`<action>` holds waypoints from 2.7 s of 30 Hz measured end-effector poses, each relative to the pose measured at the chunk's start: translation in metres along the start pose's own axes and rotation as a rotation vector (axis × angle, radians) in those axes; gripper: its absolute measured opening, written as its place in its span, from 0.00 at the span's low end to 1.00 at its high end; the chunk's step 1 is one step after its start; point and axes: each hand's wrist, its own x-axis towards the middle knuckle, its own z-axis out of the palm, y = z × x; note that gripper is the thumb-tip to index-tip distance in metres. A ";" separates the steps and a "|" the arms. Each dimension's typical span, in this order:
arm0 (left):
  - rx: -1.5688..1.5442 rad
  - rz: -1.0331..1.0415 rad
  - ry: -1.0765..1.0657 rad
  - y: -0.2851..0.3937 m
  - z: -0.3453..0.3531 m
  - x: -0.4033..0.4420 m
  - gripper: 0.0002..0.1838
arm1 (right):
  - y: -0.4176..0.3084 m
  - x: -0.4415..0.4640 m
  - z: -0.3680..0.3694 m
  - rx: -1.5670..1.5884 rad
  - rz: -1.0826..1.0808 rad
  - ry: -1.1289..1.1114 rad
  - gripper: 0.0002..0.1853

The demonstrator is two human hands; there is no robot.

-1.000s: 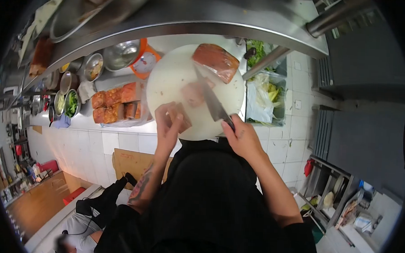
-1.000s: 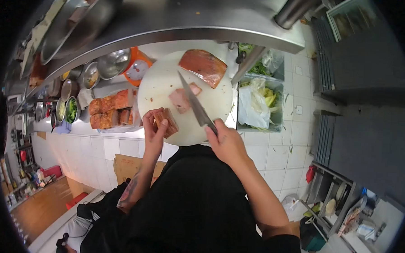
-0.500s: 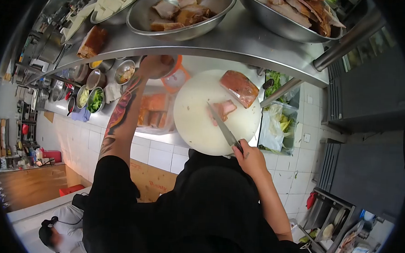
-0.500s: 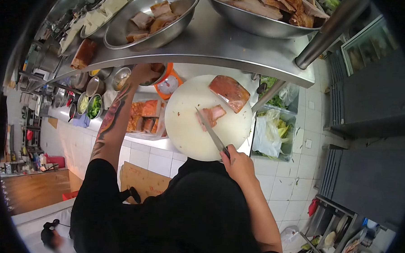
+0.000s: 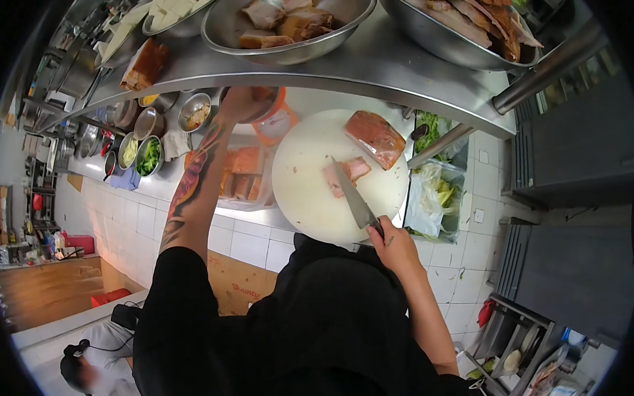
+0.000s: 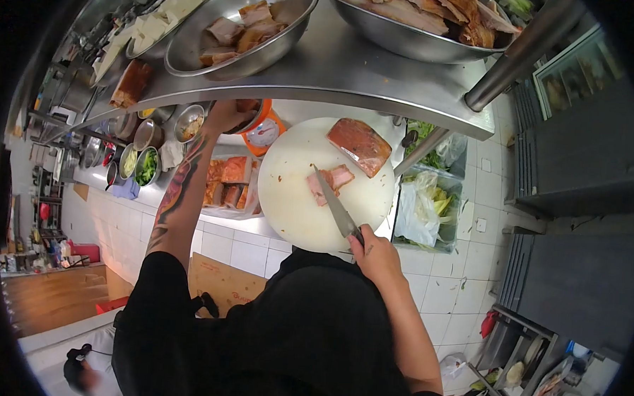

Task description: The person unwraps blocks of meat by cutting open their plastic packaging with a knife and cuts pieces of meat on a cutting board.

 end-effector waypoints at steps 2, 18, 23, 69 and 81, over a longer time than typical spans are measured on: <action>-0.069 -0.061 0.004 -0.007 0.000 0.000 0.29 | 0.002 0.001 0.000 -0.001 -0.004 0.000 0.17; 0.207 -0.033 0.185 -0.001 -0.008 -0.015 0.43 | -0.017 -0.004 0.006 -0.152 -0.071 0.007 0.15; -0.108 -0.140 0.189 0.073 -0.074 -0.108 0.39 | -0.009 -0.001 0.003 -0.116 -0.062 0.021 0.15; -0.358 0.481 0.430 0.282 -0.011 -0.137 0.12 | 0.057 -0.049 0.006 0.438 0.236 0.109 0.19; -0.052 0.888 0.529 0.449 -0.109 0.060 0.10 | 0.050 -0.046 -0.006 0.287 0.104 0.139 0.19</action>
